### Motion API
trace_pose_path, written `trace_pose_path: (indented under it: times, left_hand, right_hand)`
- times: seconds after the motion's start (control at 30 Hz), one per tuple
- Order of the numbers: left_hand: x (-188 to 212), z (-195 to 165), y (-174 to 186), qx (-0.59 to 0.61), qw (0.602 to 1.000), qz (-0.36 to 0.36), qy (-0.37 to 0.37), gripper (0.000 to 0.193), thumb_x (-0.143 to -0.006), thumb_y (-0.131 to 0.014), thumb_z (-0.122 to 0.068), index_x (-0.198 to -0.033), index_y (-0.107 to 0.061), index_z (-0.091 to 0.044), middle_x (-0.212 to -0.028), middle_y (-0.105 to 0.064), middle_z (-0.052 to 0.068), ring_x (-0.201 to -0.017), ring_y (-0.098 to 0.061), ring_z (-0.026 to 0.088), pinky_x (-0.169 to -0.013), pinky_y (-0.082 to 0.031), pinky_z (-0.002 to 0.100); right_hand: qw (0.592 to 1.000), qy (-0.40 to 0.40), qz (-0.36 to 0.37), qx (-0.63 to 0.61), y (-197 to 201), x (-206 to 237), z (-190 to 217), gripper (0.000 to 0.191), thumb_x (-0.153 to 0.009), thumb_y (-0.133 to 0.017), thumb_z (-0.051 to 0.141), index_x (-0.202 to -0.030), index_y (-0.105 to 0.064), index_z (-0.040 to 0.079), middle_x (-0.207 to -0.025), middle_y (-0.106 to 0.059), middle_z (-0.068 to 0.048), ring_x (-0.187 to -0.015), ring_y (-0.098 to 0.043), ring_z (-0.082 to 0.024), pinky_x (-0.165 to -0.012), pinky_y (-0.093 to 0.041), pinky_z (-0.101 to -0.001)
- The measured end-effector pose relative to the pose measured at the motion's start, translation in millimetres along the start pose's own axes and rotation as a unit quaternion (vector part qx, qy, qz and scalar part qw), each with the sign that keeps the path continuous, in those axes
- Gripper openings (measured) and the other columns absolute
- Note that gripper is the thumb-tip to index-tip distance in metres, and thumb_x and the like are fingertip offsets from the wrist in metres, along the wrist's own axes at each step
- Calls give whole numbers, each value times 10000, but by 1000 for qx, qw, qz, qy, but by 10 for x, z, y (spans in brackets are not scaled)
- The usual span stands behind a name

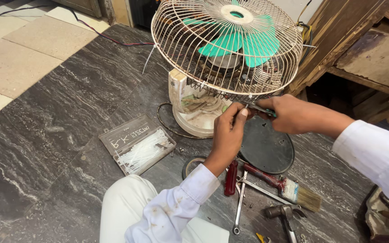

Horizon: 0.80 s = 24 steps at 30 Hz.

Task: The person secures a table fan's front grille to its base using zip ties. They thread each tie through the grille and base, tighten it by hand, and then trim the excess tail with pliers. The process is repeated for multiple attachment points around the fan.

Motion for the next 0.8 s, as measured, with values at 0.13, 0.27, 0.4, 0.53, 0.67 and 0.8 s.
trace_pose_path:
  times: [0.13, 0.27, 0.4, 0.53, 0.67, 0.8]
  left_hand:
    - [53, 92, 58, 63, 998, -1, 10, 203, -1060, -552, -150, -992, -640, 19, -918, -730, 75, -873, -652, 94, -818, -526, 281]
    - [101, 149, 124, -89, 995, -13, 38, 170, -974, -574, -100, -1072, -640, 22, -985, -742, 134, -888, -683, 228, -798, -529, 364]
    - [183, 52, 158, -267, 959, -23, -93, 447, -903, -593, -31, -1337, -497, 15, -1276, -598, 221, -1188, -576, 382, -1008, -463, 464]
    - [89, -186, 25, -453, 847, 11, -279, 529, -968, -597, -58, -1484, -482, -83, -1467, -470, 146, -1449, -429, 370, -1224, -392, 493]
    - [-332, -367, -175, -607, 698, -24, -380, 640, -911, -676, -205, -1521, -491, -148, -1578, -416, 142, -1504, -341, 373, -1265, -242, 584]
    - [-615, -286, -265, -655, 645, 0, -394, 538, -906, -656, -313, -1410, -552, -157, -1540, -444, 143, -1481, -347, 398, -1209, -188, 665]
  right_hand:
    - [998, 58, -5, -22, -149, -73, -50, 239, -781, -579, 10, -1012, -639, 24, -894, -740, -173, -876, -706, -312, -803, -526, -457]
    - [971, 68, 8, -230, -500, -4, -223, 283, -759, -531, -23, -1015, -627, 50, -948, -717, -159, -918, -683, -272, -808, -547, -395]
    - [878, 8, -7, -479, -941, 238, -410, 410, -699, -557, -102, -1079, -609, 43, -1062, -706, -144, -1020, -689, -236, -833, -552, -394]
    - [713, -59, -119, -689, -1238, 352, -543, 408, -790, -513, -99, -1154, -567, 78, -1117, -694, -124, -1069, -677, -262, -868, -551, -420]
    - [644, -61, -180, -741, -1379, 175, -575, 475, -790, -478, -99, -1210, -549, 111, -1199, -686, -136, -1166, -667, -269, -919, -559, -438]
    - [633, 12, -207, -746, -1289, 14, -642, 518, -779, -495, -105, -1248, -578, 96, -1300, -677, -111, -1225, -645, -237, -944, -522, -435]
Point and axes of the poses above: each hand's wrist, its own x-axis away from the middle knuckle, its own y-axis out of the back of the hand, z = x × y, the point moved 1 cm from there along -x, towards the middle knuckle
